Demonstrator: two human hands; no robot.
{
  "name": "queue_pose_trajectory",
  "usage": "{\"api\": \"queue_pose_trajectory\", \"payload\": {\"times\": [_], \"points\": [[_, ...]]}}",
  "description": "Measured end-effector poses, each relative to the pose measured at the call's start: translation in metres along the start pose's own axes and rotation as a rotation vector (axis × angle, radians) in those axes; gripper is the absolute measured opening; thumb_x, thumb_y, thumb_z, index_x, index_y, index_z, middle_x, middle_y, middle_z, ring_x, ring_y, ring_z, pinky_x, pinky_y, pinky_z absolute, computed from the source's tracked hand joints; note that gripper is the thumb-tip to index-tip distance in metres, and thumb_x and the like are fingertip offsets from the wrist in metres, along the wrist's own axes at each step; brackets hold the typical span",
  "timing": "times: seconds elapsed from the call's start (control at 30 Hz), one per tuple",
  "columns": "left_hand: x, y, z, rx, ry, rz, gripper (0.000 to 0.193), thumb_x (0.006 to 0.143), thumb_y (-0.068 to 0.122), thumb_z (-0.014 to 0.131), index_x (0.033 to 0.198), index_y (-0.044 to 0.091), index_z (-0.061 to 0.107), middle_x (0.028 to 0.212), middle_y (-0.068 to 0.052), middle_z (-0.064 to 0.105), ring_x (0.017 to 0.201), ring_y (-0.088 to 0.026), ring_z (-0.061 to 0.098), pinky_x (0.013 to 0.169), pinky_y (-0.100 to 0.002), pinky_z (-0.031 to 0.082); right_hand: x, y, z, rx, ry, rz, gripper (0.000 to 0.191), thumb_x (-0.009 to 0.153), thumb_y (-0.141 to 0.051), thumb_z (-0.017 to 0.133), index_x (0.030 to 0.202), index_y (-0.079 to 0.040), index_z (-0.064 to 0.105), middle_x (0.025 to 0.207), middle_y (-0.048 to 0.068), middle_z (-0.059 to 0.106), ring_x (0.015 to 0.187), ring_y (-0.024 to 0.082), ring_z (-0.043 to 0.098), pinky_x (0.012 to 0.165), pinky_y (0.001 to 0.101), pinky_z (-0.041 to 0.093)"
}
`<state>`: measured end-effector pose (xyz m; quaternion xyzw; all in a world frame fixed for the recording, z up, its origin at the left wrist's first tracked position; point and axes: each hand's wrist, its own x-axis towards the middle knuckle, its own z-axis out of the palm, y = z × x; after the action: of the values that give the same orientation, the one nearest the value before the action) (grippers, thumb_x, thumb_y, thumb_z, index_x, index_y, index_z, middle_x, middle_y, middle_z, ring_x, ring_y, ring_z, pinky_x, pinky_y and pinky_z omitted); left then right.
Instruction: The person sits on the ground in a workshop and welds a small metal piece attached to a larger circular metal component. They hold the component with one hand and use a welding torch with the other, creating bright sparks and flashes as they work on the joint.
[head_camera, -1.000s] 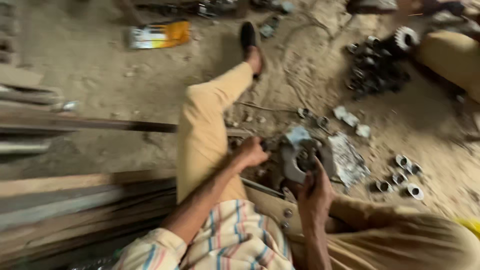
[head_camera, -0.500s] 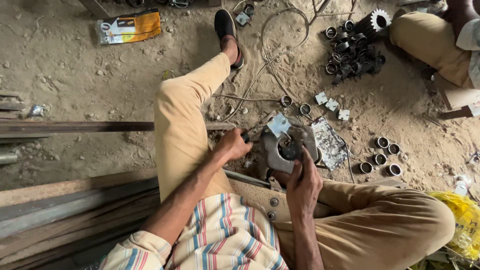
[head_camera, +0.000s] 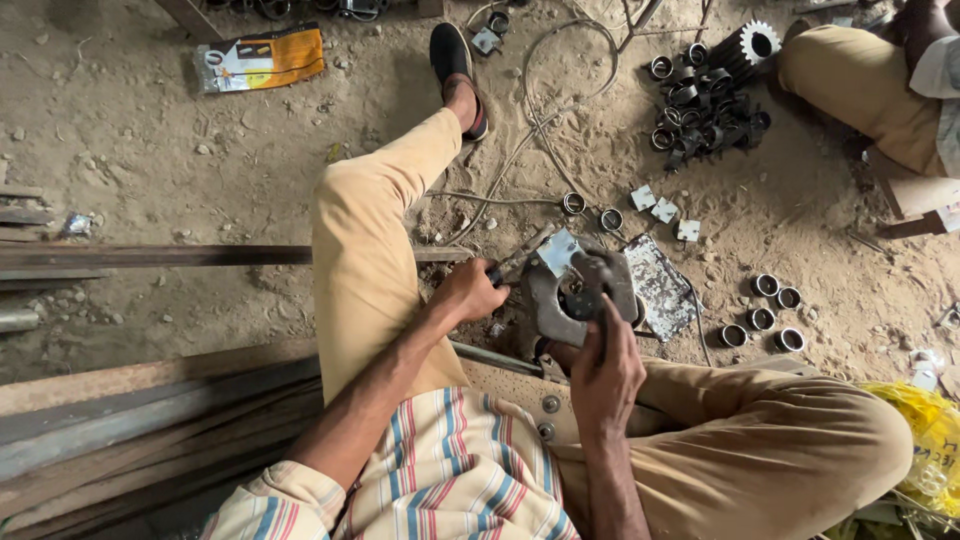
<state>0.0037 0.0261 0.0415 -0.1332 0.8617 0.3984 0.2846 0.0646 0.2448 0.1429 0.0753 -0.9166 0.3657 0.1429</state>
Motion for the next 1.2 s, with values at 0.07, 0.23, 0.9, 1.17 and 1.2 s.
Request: {"api": "queue_pose_trajectory", "payload": {"times": [0.07,0.23,0.9,1.17,1.2], "points": [[0.001,-0.001,0.0,-0.009,0.015,-0.005,0.042,0.086,0.035,0.071,0.115,0.004,0.072,0.098,-0.021,0.077,0.091,-0.035,0.075,0.084,-0.044,0.059,-0.002,0.004,-0.001,0.021,0.091,-0.076,0.031,0.109,-0.012,0.052,0.137,-0.003,0.06,0.108,0.019,0.071,0.093,0.032,0.073,0.077,0.0455,0.058],[0.008,-0.01,0.006,-0.007,0.019,-0.064,0.047,0.083,0.039,0.074,0.115,0.005,0.071,0.102,-0.021,0.076,0.095,-0.037,0.075,0.085,-0.046,0.059,-0.003,0.006,0.002,-0.035,-0.072,0.09,0.027,0.106,-0.013,0.057,0.129,-0.003,0.064,0.104,0.022,0.071,0.09,0.039,0.072,0.073,0.0481,0.057],[0.013,-0.052,-0.003,-0.004,0.075,0.064,0.051,0.081,0.031,0.08,0.122,0.003,0.068,0.107,-0.022,0.075,0.101,-0.038,0.074,0.092,-0.045,0.056,-0.008,-0.014,0.012,0.022,-0.083,0.13,0.027,0.099,-0.012,0.06,0.123,0.0,0.064,0.101,0.022,0.074,0.076,0.039,0.072,0.063,0.0465,0.057],[0.016,-0.053,0.008,-0.008,0.174,0.209,0.065,0.072,0.036,0.083,0.122,-0.001,0.065,0.112,-0.025,0.073,0.103,-0.041,0.07,0.088,-0.048,0.056,-0.011,-0.004,0.016,0.016,-0.097,0.304,0.025,0.099,-0.012,0.059,0.121,-0.01,0.071,0.092,0.017,0.076,0.074,0.033,0.074,0.064,0.0433,0.059],[0.018,-0.054,0.01,0.106,0.171,0.148,0.065,0.072,0.04,0.084,0.12,-0.001,0.067,0.112,-0.027,0.072,0.105,-0.042,0.069,0.09,-0.048,0.055,-0.01,-0.003,0.016,-0.003,-0.04,0.198,0.023,0.098,-0.012,0.061,0.12,-0.008,0.07,0.097,0.018,0.075,0.081,0.036,0.073,0.069,0.0447,0.059]]}}
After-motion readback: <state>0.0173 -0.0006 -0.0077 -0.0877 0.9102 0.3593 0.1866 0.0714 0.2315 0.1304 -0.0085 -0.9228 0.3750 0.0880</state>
